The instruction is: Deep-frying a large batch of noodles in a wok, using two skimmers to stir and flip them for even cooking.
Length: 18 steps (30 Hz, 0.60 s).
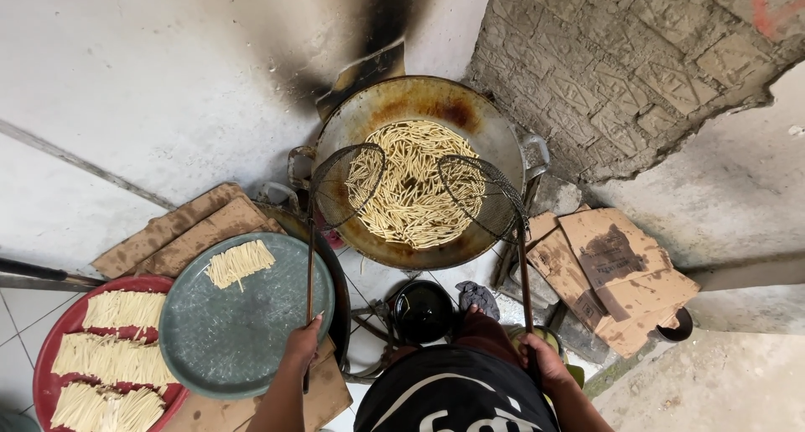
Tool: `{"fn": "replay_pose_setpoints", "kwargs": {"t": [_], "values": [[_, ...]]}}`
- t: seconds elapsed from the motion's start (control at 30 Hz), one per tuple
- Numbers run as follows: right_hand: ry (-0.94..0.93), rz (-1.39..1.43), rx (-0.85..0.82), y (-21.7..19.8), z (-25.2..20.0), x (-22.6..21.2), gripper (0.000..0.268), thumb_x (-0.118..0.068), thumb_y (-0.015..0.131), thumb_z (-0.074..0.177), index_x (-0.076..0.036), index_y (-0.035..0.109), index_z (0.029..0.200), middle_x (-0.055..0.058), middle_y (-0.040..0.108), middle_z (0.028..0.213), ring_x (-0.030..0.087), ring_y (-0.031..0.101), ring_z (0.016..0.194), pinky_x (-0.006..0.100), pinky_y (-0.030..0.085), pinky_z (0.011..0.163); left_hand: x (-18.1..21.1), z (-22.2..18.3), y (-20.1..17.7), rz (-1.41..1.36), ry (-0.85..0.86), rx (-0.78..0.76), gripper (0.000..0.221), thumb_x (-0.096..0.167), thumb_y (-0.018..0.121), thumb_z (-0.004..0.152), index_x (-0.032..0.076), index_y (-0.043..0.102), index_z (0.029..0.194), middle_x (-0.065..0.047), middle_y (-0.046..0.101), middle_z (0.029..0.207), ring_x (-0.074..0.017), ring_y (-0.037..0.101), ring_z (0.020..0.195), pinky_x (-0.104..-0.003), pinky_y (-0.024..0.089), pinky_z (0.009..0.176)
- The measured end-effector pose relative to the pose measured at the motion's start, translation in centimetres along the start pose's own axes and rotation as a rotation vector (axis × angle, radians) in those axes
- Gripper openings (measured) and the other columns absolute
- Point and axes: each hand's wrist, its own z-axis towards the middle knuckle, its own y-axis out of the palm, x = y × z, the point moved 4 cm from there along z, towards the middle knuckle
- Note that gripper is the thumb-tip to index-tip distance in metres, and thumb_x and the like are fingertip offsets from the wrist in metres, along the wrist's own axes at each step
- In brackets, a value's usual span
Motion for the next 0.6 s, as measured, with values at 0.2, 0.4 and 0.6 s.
{"fn": "replay_pose_setpoints", "kwargs": {"t": [0.2, 0.4, 0.6], "values": [[-0.009, -0.006, -0.036, -0.2, 0.2, 0.0, 0.015, -0.014, 0.060, 0.085, -0.011, 0.047, 0.080, 0.004, 0.042, 0.064, 0.019, 0.036, 0.050, 0.032, 0.030, 0.047, -0.3, 0.4, 0.1, -0.044, 0.012, 0.006, 0.057, 0.054, 0.063, 0.097, 0.000, 0.075, 0.113, -0.012, 0.057, 0.077, -0.0252, 0.052, 0.063, -0.039, 0.045, 0.055], [-0.007, -0.020, -0.041, -0.3, 0.5, 0.2, 0.018, -0.015, 0.058, 0.081, -0.011, 0.043, 0.071, 0.005, 0.040, 0.062, 0.019, 0.035, 0.049, 0.033, 0.029, 0.047, -0.5, 0.3, 0.1, -0.057, 0.019, 0.001, 0.053, 0.054, 0.063, 0.097, 0.001, 0.071, 0.095, -0.010, 0.049, 0.066, -0.0239, 0.047, 0.054, -0.038, 0.040, 0.051], [-0.037, -0.024, -0.062, -0.4, 0.5, 0.2, 0.019, -0.016, 0.056, 0.083, -0.012, 0.042, 0.072, 0.005, 0.040, 0.062, 0.019, 0.036, 0.049, 0.034, 0.030, 0.048, 0.0, -0.7, 0.0, -0.107, 0.022, -0.005, 0.050, 0.050, 0.064, 0.098, 0.001, 0.074, 0.103, -0.009, 0.048, 0.067, -0.0220, 0.046, 0.055, -0.036, 0.041, 0.050]]}}
